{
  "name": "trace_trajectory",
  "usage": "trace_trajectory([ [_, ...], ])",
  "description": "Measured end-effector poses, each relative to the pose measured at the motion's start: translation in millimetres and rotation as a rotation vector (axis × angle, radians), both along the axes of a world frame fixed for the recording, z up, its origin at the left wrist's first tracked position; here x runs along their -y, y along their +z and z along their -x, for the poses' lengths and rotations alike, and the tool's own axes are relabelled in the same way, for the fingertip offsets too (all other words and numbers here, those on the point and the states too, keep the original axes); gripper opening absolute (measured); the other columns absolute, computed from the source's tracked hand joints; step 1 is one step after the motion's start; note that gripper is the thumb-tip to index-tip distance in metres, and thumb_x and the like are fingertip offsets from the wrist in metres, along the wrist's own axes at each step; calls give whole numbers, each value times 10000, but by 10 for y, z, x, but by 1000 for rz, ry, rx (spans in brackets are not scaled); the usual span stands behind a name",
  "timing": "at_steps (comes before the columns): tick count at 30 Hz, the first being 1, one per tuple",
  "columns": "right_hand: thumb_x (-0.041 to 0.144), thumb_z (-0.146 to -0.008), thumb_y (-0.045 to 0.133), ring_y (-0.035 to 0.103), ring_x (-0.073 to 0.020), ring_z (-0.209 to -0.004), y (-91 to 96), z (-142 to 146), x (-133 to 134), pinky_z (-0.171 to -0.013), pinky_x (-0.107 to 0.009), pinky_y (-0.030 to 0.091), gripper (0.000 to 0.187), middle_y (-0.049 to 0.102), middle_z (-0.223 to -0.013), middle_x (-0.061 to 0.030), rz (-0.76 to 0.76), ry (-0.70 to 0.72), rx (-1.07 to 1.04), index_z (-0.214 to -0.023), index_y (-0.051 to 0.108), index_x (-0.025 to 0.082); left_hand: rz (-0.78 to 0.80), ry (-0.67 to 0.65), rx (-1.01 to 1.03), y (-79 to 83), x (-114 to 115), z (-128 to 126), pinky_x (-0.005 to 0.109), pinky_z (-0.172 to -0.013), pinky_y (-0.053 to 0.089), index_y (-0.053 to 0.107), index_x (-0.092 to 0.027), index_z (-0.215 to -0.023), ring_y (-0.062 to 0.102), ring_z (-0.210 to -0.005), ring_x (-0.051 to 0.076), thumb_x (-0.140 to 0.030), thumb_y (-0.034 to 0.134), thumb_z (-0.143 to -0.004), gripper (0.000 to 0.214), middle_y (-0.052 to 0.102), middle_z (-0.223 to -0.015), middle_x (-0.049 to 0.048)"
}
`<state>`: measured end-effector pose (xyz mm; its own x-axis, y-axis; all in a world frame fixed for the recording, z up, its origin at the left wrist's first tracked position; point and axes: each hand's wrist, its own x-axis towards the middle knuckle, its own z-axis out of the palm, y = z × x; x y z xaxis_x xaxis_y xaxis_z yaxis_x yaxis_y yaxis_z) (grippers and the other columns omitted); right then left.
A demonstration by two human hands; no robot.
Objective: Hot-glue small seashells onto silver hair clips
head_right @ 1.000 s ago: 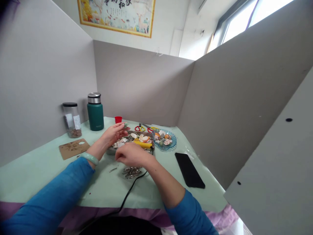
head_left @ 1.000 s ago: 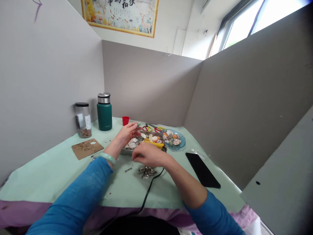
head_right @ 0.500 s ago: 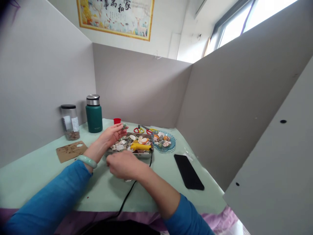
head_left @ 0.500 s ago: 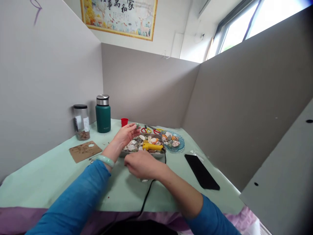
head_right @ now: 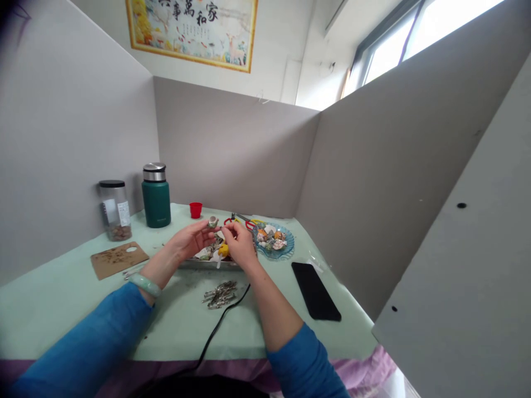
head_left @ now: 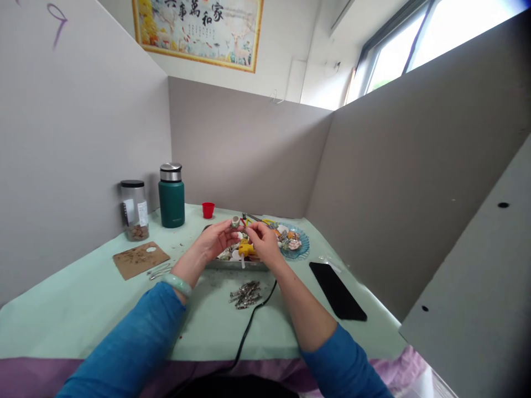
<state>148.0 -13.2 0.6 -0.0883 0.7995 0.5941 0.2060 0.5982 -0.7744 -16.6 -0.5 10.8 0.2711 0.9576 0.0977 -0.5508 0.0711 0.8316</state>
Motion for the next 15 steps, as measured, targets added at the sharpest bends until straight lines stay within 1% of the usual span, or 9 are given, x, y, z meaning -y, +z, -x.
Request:
trace_trajectory([
  [3, 397, -861, 494, 496, -115, -595, -31, -18, 19, -594, -225, 393, 242, 551, -648, 19, -110, -100, 87, -810, 585, 179, -30, -31, -30, -18, 35, -32, 268, -625, 557, 644, -92, -927, 622, -562, 114, -212, 559, -876, 156, 711, -816, 116],
  [6, 367, -891, 462, 503, -115, -614, -61, -15, 41, -620, -227, 388, 238, 592, -703, 2, -190, -138, 160, -816, 577, 172, -24, -29, -46, -37, 55, -63, 266, -606, 553, 641, -89, -878, 605, -542, 111, -220, 572, -870, 148, 697, -763, 103],
  [10, 335, -909, 437, 523, -129, -668, -110, 0, 53, -660, -237, 389, 232, 615, -757, -25, -284, -198, 281, -835, 582, 169, -20, -33, -89, -51, 71, -103, 253, -562, 545, 628, -106, -816, 600, -523, 113, -257, 624, -840, 153, 663, -694, 60],
  [12, 326, -915, 429, 537, -135, -691, -126, 6, 54, -673, -239, 394, 229, 616, -775, -35, -319, -221, 300, -844, 580, 169, -30, -48, -104, -57, 77, -123, 241, -550, 540, 630, -110, -822, 605, -531, 113, -270, 644, -828, 161, 653, -687, 49],
  [15, 313, -911, 427, 548, -137, -693, -139, 14, 49, -677, -239, 403, 211, 616, -776, -36, -326, -245, 306, -857, 574, 172, -62, -54, -98, -67, 83, -148, 232, -578, 542, 635, -103, -836, 627, -581, 118, -267, 664, -813, 168, 653, -708, 54],
])
